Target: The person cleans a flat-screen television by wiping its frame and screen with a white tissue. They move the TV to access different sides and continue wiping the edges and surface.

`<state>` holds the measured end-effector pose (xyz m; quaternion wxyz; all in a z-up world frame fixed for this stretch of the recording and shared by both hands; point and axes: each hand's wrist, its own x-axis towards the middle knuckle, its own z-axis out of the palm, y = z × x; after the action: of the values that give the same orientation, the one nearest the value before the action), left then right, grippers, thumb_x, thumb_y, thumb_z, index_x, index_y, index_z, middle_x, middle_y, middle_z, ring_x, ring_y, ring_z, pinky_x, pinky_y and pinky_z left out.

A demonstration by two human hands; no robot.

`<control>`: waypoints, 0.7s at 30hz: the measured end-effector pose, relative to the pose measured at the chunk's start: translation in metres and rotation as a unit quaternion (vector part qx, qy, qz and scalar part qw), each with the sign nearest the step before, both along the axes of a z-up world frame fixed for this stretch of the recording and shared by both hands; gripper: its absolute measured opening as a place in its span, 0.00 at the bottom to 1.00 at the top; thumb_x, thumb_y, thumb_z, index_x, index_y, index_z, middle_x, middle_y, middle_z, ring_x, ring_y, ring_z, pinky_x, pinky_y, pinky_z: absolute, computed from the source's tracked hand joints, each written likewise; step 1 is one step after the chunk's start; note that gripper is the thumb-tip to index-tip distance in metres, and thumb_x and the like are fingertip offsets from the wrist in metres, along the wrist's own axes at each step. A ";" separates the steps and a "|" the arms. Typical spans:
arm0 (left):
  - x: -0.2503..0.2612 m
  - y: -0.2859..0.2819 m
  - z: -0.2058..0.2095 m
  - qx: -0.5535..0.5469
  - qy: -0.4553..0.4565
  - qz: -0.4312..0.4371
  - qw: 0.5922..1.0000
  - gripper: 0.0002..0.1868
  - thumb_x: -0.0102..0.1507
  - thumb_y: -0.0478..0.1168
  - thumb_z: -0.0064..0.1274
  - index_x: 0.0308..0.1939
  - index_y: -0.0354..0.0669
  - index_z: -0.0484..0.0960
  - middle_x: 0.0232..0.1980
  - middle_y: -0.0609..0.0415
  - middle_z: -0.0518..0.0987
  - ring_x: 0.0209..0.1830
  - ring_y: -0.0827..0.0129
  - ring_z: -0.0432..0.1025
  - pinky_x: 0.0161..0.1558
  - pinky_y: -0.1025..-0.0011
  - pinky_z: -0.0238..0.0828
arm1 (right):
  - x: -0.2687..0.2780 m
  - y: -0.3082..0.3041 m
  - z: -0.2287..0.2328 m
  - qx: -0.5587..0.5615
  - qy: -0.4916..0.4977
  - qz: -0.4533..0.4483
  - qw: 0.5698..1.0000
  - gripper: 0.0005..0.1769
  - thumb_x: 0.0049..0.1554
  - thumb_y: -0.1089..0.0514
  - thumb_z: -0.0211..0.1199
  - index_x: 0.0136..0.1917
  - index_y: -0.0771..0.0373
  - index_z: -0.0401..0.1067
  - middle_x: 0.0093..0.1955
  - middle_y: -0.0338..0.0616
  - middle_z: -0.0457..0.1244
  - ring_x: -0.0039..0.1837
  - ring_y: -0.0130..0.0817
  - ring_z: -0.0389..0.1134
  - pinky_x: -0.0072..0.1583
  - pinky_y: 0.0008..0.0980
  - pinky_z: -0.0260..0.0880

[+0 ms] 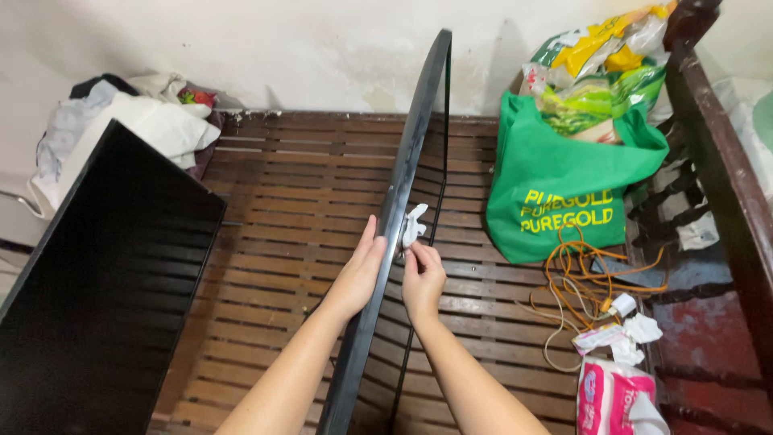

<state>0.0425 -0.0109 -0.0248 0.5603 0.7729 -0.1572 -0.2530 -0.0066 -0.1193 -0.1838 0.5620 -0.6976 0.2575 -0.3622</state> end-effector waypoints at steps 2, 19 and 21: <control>-0.019 0.010 0.015 0.041 0.006 -0.007 0.999 0.47 0.65 0.54 0.48 0.82 0.51 0.41 0.71 0.37 0.71 0.68 0.60 0.68 0.68 0.69 0.59 | -0.030 0.016 -0.020 0.020 0.058 0.003 0.998 0.08 0.59 0.61 0.67 0.48 0.70 0.77 0.45 0.50 0.71 0.46 0.37 0.73 0.51 0.34 0.72; -0.056 0.018 0.046 0.109 -0.073 0.018 0.991 0.48 0.64 0.57 0.51 0.82 0.52 0.44 0.80 0.42 0.58 0.80 0.56 0.54 0.74 0.66 0.50 | -0.139 0.090 -0.003 0.070 0.171 0.070 0.980 0.10 0.55 0.63 0.67 0.51 0.69 0.78 0.42 0.48 0.68 0.44 0.35 0.70 0.49 0.31 0.69; -0.066 0.031 0.043 0.078 -0.091 -0.004 0.993 0.47 0.65 0.57 0.49 0.82 0.51 0.44 0.82 0.42 0.53 0.82 0.55 0.50 0.74 0.65 0.47 | -0.154 0.098 0.020 0.064 0.171 0.079 0.980 0.10 0.56 0.63 0.67 0.51 0.69 0.78 0.43 0.48 0.68 0.44 0.37 0.69 0.49 0.31 0.69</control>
<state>-0.0240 0.0203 0.0184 0.4804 0.8335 -0.1904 -0.1957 -0.1607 -0.0214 -0.1642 0.5804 -0.7297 0.3164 -0.1748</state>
